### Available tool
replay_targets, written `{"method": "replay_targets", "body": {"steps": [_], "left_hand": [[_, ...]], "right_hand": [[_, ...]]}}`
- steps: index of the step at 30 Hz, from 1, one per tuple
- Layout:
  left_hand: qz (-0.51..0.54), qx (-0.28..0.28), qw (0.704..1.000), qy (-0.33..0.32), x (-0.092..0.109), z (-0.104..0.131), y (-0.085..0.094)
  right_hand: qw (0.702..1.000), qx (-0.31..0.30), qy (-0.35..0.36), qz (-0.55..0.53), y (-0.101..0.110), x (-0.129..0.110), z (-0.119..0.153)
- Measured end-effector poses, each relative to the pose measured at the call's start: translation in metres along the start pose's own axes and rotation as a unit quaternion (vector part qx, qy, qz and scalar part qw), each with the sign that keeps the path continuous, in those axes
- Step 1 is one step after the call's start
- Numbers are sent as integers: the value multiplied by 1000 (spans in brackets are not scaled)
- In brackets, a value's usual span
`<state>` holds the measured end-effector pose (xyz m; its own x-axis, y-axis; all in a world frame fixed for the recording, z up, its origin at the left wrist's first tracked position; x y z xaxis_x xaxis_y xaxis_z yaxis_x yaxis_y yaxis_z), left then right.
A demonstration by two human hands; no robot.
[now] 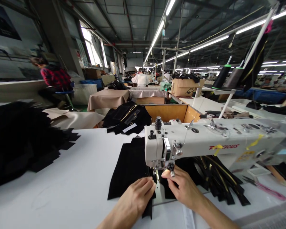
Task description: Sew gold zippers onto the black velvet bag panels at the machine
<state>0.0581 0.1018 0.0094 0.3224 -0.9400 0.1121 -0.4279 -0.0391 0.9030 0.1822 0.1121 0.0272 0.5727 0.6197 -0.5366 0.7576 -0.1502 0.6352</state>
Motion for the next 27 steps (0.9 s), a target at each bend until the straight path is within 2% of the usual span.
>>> {"method": "replay_targets", "body": {"steps": [2, 4, 7, 9, 12, 16, 19, 22, 25, 27], "left_hand": [[40, 10, 999, 26, -7, 2, -2], [118, 49, 989, 76, -21, 4, 0], [248, 112, 947, 172, -49, 10, 2], [300, 119, 923, 211, -61, 11, 1], [329, 117, 908, 230, -66, 11, 2], [341, 113, 905, 229, -65, 12, -1], [325, 129, 914, 207, -64, 14, -4], [255, 137, 946, 144, -55, 13, -3], [159, 95, 979, 85, -38, 9, -3], [101, 71, 991, 59, -27, 6, -2]], "right_hand": [[1000, -5, 10, 3, -3, -3, 2], [1000, -15, 19, 3, -7, -5, 3], [999, -33, 21, 7, -16, -5, -1], [999, -41, 10, 22, -23, -1, -6], [998, -46, -5, 43, -34, 6, -12], [997, -44, -18, 58, -41, 14, -14], [997, -41, -24, 62, -43, 17, -11], [997, -37, -26, 56, -44, 21, -8], [998, -40, -23, 45, -43, 21, -7], [998, -46, -18, 37, -40, 17, -6]]}}
Point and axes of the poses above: each hand's wrist, its own z-axis away from the middle knuckle, its own y-axis out of the back of the hand, x = y × z, the point moved 9 cm from there along -z, towards the middle knuckle, and after that the axes turned 1 degree about x, right-handed, at the moved point
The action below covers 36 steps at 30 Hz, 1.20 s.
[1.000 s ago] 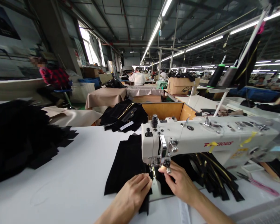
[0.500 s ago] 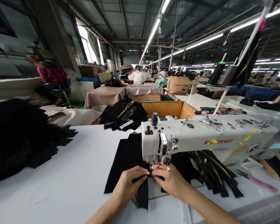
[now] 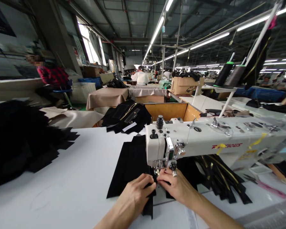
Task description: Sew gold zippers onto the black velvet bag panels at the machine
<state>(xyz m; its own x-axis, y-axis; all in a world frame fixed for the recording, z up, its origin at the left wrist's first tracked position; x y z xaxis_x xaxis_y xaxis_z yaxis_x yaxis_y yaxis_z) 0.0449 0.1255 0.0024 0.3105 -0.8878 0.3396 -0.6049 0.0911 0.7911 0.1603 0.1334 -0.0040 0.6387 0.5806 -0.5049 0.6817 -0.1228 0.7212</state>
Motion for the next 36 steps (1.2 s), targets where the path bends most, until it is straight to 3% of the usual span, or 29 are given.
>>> {"method": "replay_targets", "body": {"steps": [4, 10, 14, 19, 22, 30, 33, 36], "left_hand": [[-63, -33, 997, -22, 16, -3, 1], [-63, -53, 996, -22, 20, -3, 0], [-9, -35, 999, 16, 11, -2, -1], [61, 67, 992, 84, -14, -3, 11], [80, 92, 988, 95, -22, -6, 19], [96, 72, 987, 109, -27, -4, 10], [81, 58, 993, 71, -20, -3, 8], [34, 3, 999, 16, -4, -7, 6]], "right_hand": [[998, 28, -3, -53, 19, -6, 3], [993, 97, -6, -60, 39, -7, 5], [995, 83, 4, -51, 35, -10, 3], [998, 52, 22, -25, 24, -14, 0], [999, 49, 21, -8, 18, -12, -2], [999, 44, 19, 13, 10, -6, -5], [999, 44, 16, 5, 10, -5, -5], [999, 48, 12, -14, 12, -6, -5]]}}
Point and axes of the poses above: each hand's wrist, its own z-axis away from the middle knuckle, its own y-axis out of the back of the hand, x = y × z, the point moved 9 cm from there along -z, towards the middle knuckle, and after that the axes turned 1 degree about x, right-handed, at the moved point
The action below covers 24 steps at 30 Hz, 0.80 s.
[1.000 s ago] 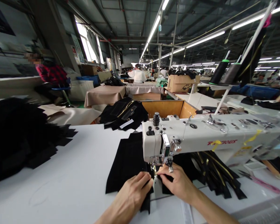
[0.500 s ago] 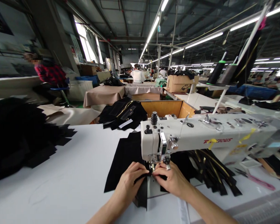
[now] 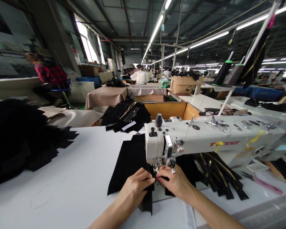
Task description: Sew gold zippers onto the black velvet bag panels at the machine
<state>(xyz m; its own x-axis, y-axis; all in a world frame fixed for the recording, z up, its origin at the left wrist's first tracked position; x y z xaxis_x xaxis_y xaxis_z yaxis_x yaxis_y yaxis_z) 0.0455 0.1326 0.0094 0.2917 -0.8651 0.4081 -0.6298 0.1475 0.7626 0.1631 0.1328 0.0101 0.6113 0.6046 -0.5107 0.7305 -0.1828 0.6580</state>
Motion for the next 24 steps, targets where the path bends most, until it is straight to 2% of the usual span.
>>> {"method": "replay_targets", "body": {"steps": [4, 8, 17, 24], "left_hand": [[-99, -52, 991, -69, 24, -3, -3], [-160, -57, 981, -97, 35, -2, -5], [-124, -69, 989, -39, 27, 3, -6], [-55, -30, 998, -22, 14, 7, -5]], "right_hand": [[999, 29, -19, -35, 14, 3, 2], [996, 58, -39, -52, 28, 8, 5], [998, 51, -21, -38, 34, 0, 3], [1000, -5, 18, 20, 17, -7, 9]]}}
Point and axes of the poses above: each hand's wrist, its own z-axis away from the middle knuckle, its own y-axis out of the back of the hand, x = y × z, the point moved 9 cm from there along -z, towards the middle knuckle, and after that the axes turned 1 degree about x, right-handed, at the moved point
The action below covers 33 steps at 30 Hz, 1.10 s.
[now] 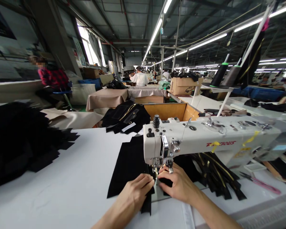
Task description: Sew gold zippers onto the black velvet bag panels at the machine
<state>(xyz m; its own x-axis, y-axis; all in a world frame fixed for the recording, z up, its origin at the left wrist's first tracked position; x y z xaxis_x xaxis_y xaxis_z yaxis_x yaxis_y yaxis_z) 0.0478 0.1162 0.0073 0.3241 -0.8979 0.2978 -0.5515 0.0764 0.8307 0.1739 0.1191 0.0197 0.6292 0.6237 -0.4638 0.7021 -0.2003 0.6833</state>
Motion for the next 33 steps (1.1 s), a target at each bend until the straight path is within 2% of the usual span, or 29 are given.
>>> {"method": "replay_targets", "body": {"steps": [3, 7, 15, 21, 24, 28, 33], "left_hand": [[48, 42, 998, 6, -7, -1, 4], [88, 85, 993, 4, -13, 0, 7], [166, 103, 978, 73, -29, 1, 8], [185, 99, 971, 114, -34, -3, 14], [194, 96, 969, 121, -35, -3, 14], [184, 95, 973, 102, -33, 0, 9], [96, 81, 992, 28, -21, 1, 3]], "right_hand": [[999, -18, 5, 35, -6, 1, 1], [999, -11, 7, 38, -5, 2, 1], [999, -11, 13, 47, -6, 2, 2], [995, -60, 19, 76, -12, -4, 1], [996, -41, 22, 74, -10, -5, -1], [997, -15, 27, 66, -12, -2, -4], [998, 10, 20, 51, -11, 1, -8]]}}
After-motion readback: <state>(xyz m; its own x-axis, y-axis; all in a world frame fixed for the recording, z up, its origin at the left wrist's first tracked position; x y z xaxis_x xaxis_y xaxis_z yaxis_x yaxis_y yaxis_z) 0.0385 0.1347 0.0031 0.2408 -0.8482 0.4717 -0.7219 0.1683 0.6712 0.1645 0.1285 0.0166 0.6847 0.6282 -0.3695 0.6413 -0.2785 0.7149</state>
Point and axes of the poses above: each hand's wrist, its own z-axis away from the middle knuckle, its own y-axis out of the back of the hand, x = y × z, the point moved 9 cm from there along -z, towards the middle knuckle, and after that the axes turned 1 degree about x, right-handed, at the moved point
